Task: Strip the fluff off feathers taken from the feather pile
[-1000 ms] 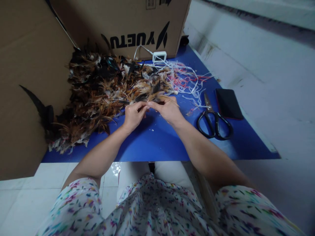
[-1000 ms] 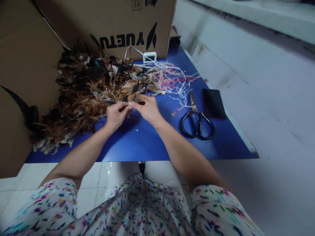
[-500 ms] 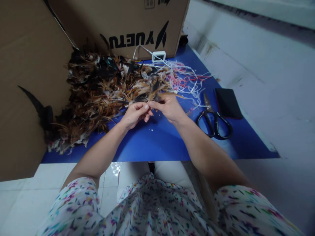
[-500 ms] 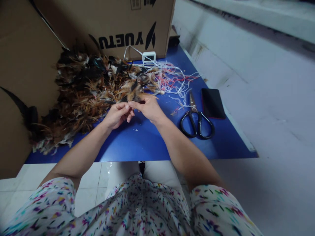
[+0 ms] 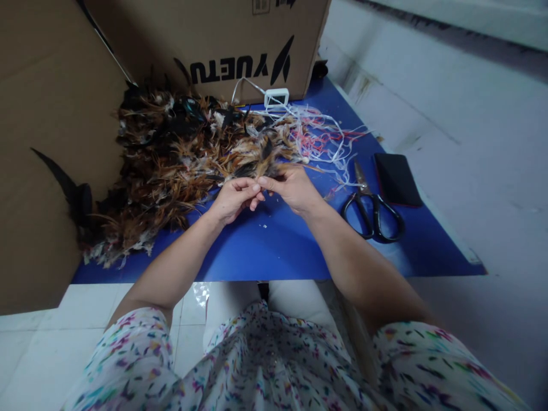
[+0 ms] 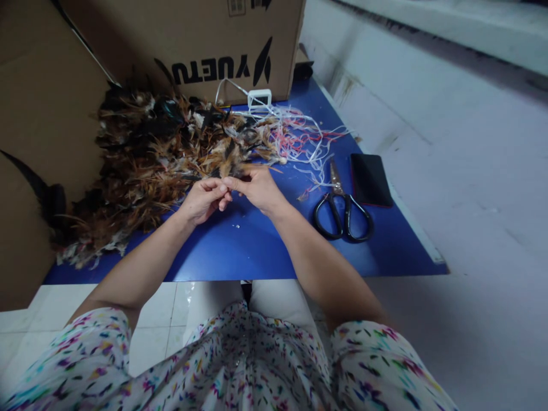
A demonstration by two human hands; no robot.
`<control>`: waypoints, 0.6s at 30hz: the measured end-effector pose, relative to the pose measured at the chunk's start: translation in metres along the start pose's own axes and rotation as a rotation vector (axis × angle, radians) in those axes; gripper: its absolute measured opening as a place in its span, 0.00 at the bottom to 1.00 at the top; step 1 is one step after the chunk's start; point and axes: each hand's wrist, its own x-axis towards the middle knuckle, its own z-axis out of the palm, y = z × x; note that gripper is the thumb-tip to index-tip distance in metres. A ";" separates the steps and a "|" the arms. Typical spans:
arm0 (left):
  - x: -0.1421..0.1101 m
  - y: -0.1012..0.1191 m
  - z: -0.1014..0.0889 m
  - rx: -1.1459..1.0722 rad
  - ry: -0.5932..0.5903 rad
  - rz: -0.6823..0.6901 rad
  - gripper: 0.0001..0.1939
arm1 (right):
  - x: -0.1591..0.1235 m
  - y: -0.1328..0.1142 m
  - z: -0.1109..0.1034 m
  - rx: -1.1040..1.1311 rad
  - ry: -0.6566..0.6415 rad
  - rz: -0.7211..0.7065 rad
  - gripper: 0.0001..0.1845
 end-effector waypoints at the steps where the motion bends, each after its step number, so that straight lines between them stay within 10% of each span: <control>1: 0.000 0.000 0.000 -0.010 0.007 0.002 0.23 | 0.000 0.000 0.000 -0.009 0.012 0.004 0.25; 18: 0.005 0.007 -0.003 -0.080 0.282 0.114 0.18 | 0.005 0.011 -0.004 -0.133 0.119 -0.026 0.15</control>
